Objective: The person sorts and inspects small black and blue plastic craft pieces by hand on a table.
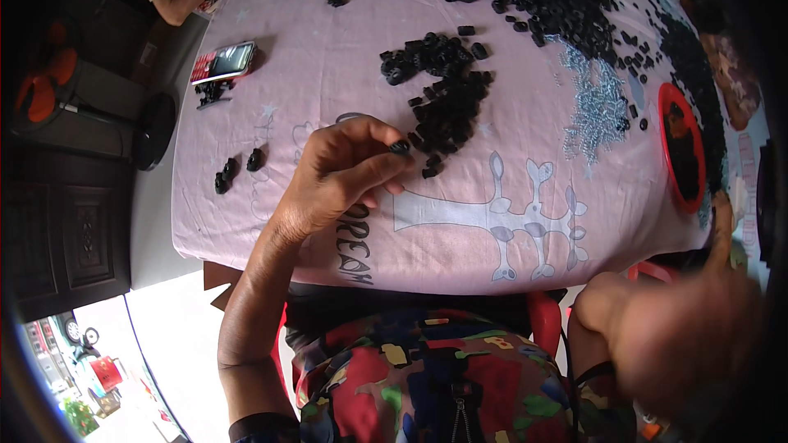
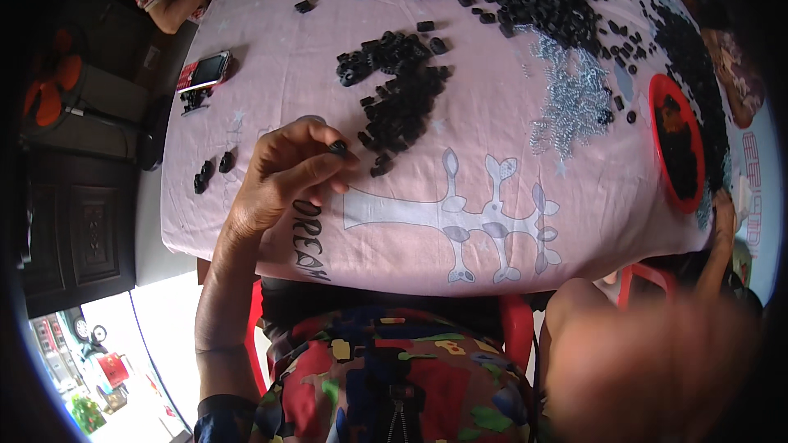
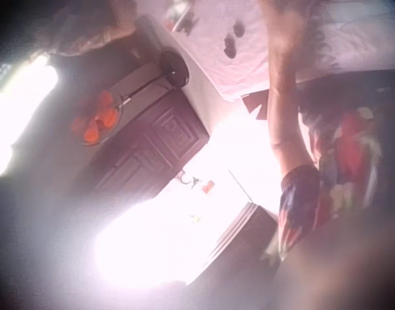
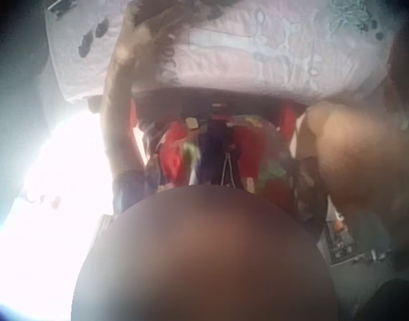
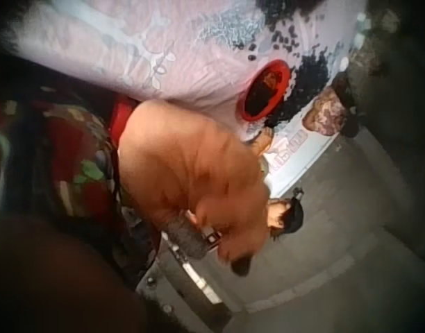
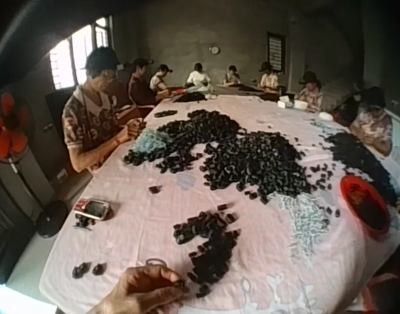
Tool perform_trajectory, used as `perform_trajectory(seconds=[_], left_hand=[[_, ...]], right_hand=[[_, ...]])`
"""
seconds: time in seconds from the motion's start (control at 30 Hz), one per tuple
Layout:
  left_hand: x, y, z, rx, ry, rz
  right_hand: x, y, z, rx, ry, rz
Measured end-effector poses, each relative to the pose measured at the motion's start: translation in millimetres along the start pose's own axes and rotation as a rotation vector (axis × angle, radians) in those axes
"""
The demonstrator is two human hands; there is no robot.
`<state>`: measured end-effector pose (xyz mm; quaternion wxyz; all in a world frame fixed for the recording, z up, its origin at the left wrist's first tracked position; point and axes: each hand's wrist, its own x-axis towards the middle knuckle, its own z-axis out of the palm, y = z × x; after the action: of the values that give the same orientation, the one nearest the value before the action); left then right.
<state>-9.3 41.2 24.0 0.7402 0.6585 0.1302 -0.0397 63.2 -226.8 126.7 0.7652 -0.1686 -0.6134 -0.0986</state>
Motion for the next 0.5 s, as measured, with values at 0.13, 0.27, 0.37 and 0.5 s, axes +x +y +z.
perform_trajectory(seconds=[0.13,0.27,0.37,0.5], left_hand=[[-2,1,3,0.024,-0.084,-0.037],[7,-8,4,-0.019,-0.118,0.062],[12,-13,5,-0.123,-0.069,0.108],[13,-16,11,-0.152,-0.015,0.131]], right_hand=[[-36,58,-43,-0.813,0.127,0.662],[-58,95,-68,-1.012,-0.779,0.981],[-65,103,-63,-1.074,-0.855,0.988],[-57,110,-49,-1.178,-0.974,0.933]])
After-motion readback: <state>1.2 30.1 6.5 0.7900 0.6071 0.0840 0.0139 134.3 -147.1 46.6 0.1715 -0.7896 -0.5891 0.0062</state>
